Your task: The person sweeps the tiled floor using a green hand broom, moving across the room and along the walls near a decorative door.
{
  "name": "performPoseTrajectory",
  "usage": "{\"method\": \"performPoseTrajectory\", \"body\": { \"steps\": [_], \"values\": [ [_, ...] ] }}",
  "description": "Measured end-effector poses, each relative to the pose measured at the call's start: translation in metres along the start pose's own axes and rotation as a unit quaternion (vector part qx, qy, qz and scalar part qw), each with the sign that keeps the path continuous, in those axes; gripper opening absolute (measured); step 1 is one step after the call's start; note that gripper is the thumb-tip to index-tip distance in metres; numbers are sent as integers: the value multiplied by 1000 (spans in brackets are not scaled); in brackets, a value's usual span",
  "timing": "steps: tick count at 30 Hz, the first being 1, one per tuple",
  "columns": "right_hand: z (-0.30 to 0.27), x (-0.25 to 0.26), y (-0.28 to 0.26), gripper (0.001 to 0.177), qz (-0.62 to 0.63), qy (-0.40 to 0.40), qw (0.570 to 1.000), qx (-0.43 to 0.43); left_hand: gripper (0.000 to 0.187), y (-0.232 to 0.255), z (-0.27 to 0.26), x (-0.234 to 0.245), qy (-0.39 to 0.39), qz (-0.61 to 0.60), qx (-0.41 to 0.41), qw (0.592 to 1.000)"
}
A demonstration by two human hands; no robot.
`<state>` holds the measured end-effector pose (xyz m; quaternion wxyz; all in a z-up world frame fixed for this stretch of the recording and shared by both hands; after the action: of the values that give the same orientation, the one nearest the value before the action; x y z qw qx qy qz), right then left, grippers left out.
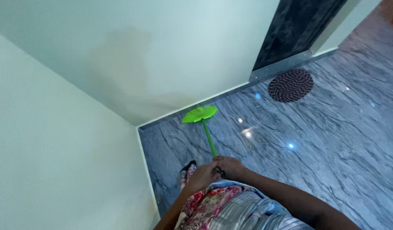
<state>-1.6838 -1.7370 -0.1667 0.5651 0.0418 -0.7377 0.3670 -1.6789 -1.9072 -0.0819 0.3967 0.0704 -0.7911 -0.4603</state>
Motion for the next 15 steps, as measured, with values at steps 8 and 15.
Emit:
{"method": "performPoseTrajectory", "body": {
  "steps": [8,15],
  "values": [
    [23,60,64,22,-22,67,987,-145,66,14,100,38,-76,71,-61,993],
    [3,31,90,20,-49,122,964,-230,68,0,125,17,-151,55,-149,976]
  ]
}}
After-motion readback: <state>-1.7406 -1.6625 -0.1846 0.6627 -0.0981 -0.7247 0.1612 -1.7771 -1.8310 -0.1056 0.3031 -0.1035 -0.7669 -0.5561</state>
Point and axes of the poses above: each hand's wrist, its own z-axis towards the middle knuckle, its own x-axis out of the back of the hand, y = z × x, the point moved 3 cm from there along z, towards the middle knuckle, and after that the axes turned 2 degrees about -x, right-handed, at the moved point
